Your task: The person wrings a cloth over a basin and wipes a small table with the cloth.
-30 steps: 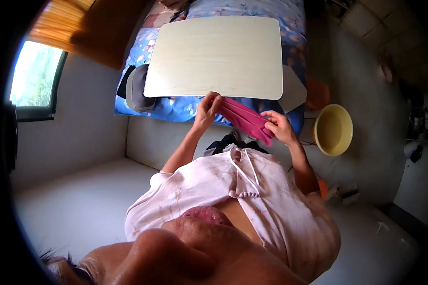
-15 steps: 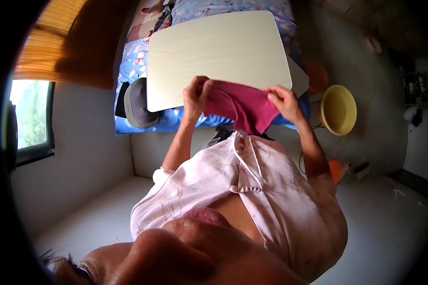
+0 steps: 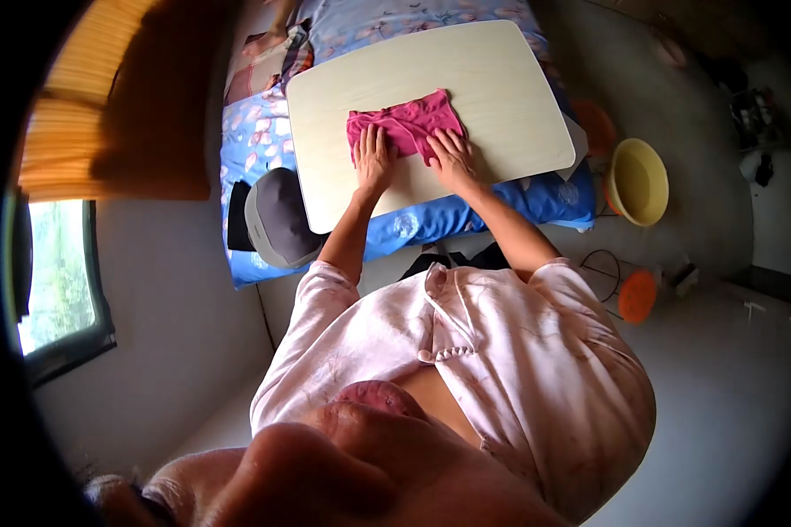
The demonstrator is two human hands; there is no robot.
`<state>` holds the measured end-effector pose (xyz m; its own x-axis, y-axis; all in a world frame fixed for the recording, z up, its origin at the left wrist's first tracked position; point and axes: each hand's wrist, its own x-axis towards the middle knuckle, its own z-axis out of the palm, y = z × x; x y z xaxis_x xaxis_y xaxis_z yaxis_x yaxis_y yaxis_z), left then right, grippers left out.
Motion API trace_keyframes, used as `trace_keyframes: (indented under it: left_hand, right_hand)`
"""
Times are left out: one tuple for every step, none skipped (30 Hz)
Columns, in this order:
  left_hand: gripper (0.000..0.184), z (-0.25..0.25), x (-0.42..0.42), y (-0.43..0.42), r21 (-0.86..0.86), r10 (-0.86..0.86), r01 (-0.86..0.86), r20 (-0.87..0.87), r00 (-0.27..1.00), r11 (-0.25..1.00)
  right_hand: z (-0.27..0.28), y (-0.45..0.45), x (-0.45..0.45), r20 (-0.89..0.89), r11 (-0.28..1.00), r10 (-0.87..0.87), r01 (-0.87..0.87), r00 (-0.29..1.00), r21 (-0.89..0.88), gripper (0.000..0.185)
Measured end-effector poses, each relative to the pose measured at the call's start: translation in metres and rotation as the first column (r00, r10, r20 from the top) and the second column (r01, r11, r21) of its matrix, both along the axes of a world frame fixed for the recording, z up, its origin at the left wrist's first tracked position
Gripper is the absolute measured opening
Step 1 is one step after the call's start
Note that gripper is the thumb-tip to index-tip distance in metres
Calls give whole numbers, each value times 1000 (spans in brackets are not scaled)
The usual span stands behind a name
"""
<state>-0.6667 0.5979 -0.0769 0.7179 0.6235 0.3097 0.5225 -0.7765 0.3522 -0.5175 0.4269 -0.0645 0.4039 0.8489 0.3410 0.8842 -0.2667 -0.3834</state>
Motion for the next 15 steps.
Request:
trace_keyframes:
  left_hand:
    - [59, 3, -3, -1, 45, -23, 20, 52, 998, 999]
    - [59, 8, -4, 2, 46, -39, 36, 64, 997, 998]
    - [55, 11, -5, 3, -15, -46, 47, 69, 997, 999]
    - [52, 19, -7, 3, -77, -53, 58, 73, 996, 995]
    - [40, 29, -7, 8, -69, -60, 67, 108, 992, 995]
    - [40, 27, -6, 14, -61, -80, 88, 120, 990, 994]
    - [38, 26, -2, 22, -58, -105, 116, 161, 981, 992]
    - [36, 26, 2, 27, -54, -131, 145, 200, 971, 988]
    - [35, 20, 7, 30, -39, -136, 149, 234, 963, 988]
    - [40, 12, 11, 35, -32, -160, 172, 234, 959, 985]
    - [42, 4, 12, 37, -7, -165, 171, 220, 961, 985]
    - [45, 2, 12, 36, 17, -170, 170, 207, 963, 985]
    - [48, 1, 11, 34, 27, -166, 164, 180, 969, 986]
    - [49, 3, 10, 31, 47, -158, 152, 182, 970, 987]
    - [49, 3, 9, 29, 45, -140, 134, 190, 972, 990]
  right_hand:
    - [1, -3, -3, -45, 999, -21, 19, 999, -33, 48]
    - [5, -1, -3, -85, 997, -42, 37, 995, -61, 47]
    - [3, -2, 3, -48, 996, -42, 39, 998, -77, 45]
    - [3, -4, 7, -41, 995, -63, 59, 997, -77, 45]
    - [6, -2, 12, -51, 993, -72, 67, 996, -99, 44]
    - [12, 0, 15, -60, 991, -80, 73, 995, -115, 43]
    - [19, 4, 13, -72, 991, -97, 90, 993, -97, 40]
    - [25, 8, 11, -86, 982, -149, 137, 985, -133, 40]
    - [26, 16, 10, -78, 987, -156, 153, 985, -44, 39]
    - [24, 24, 11, -70, 985, -162, 165, 984, 45, 38]
    - [22, 35, 11, -46, 983, -145, 149, 988, 105, 40]
    - [25, 40, 11, -48, 992, -119, 120, 992, 35, 43]
    - [22, 45, 7, -43, 988, -152, 150, 987, -45, 44]
    - [16, 47, 2, -38, 975, -190, 183, 981, -129, 45]
    - [7, 48, 0, -32, 972, -200, 194, 979, -132, 46]
